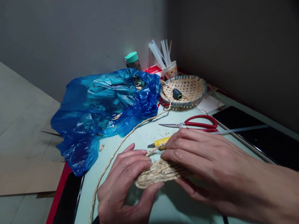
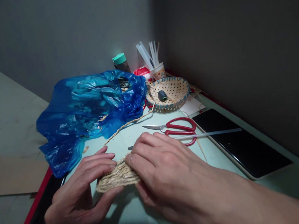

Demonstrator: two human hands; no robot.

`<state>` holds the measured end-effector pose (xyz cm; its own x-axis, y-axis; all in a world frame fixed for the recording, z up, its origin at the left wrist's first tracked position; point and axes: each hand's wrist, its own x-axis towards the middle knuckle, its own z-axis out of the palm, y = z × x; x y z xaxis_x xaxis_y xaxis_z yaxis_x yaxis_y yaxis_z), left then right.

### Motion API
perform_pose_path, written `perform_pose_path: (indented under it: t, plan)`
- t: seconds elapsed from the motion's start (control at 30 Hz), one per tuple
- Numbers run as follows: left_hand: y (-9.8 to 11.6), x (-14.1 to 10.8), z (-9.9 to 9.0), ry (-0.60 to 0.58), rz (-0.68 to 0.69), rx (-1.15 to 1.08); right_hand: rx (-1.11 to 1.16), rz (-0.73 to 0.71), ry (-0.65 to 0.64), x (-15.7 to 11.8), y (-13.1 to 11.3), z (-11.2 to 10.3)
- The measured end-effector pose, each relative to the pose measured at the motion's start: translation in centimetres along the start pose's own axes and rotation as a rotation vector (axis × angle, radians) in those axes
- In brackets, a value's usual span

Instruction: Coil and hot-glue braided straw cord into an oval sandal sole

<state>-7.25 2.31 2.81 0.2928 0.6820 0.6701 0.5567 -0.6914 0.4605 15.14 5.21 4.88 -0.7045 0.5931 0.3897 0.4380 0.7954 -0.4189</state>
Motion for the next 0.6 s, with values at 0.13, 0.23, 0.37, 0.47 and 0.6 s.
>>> perform_pose_path:
  t: [0.13, 0.23, 0.37, 0.47, 0.6]
  plan:
    - [-0.04, -0.06, -0.07, -0.006, -0.001, -0.01, -0.008, 0.004, -0.001, -0.09, -0.06, -0.07]
    - [-0.06, -0.01, -0.04, -0.004, -0.005, -0.019, -0.01, 0.012, -0.005, -0.14, -0.11, -0.09]
    - [0.04, 0.12, 0.09, 0.007, 0.003, -0.02, 0.005, 0.014, -0.016, 0.0, -0.03, -0.02]
    - [0.08, 0.14, 0.17, 0.014, -0.002, -0.017, 0.008, 0.0, -0.016, -0.02, 0.03, 0.05]
    - [-0.02, 0.06, 0.14, 0.009, -0.006, -0.014, -0.003, 0.001, -0.017, -0.33, -0.06, 0.07]
